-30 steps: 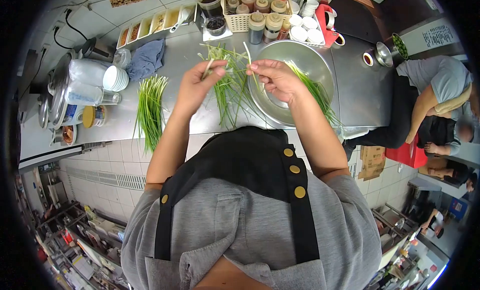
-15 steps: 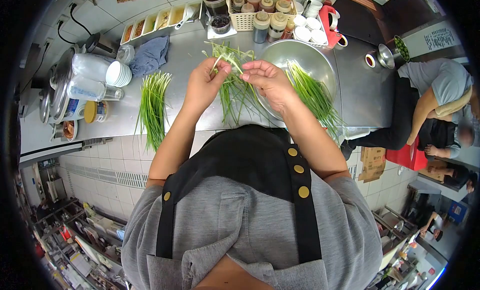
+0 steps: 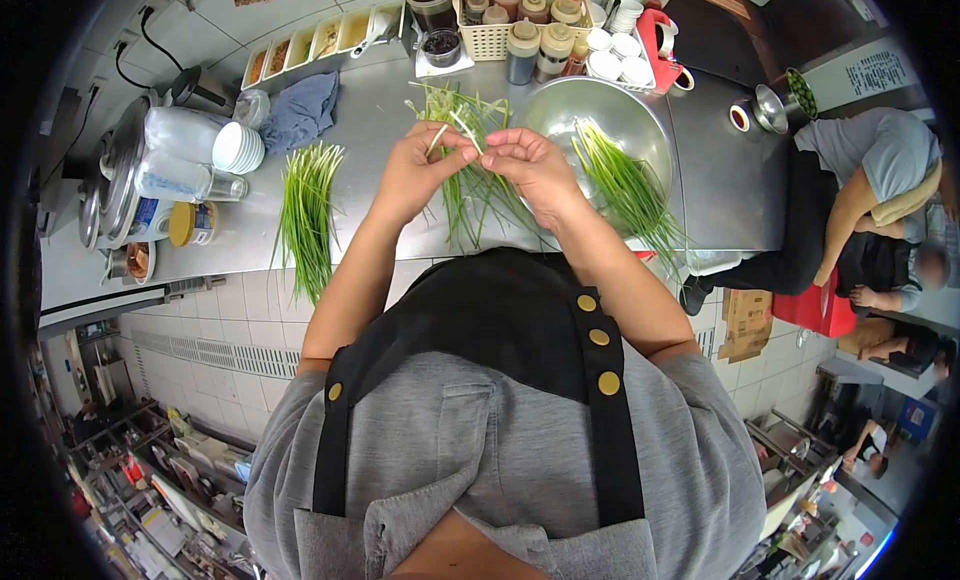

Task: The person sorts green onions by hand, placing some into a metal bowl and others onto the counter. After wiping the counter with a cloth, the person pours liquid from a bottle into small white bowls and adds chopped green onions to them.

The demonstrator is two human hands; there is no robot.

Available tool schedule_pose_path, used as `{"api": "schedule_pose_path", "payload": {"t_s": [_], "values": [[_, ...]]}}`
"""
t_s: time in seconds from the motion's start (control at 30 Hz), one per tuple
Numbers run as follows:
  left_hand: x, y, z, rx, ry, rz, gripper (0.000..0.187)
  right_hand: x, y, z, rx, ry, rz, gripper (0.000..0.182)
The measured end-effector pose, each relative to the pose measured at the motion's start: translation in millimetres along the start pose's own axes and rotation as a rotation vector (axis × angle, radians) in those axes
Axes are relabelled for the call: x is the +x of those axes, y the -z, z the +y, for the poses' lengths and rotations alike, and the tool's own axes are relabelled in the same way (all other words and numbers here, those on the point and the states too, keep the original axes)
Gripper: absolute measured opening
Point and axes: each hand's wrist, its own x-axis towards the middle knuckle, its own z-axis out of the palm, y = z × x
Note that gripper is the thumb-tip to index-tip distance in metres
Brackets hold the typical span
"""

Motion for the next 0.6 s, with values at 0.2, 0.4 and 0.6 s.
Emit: {"api": "schedule_pose_path", "payload": {"t_s": [0.2, 0.4, 0.6], "values": [[-3.9, -3.7, 5.5, 0.115, -0.040, 0.042, 0.011, -0.4, -2.6, 7.9, -0.083, 0.103, 0.038, 0.029], [7.2, 10.1, 0.4, 0.240, -0.085, 0.211, 0.013, 1.3, 5.4, 17.8, -0.066, 0.130, -0.001, 0.032], [23.7, 29.3, -11.9, 0.254, -0.009, 0.348, 0.013, -6.0, 13.7, 17.5, -0.101, 0.096, 0.037, 0.031]]}}
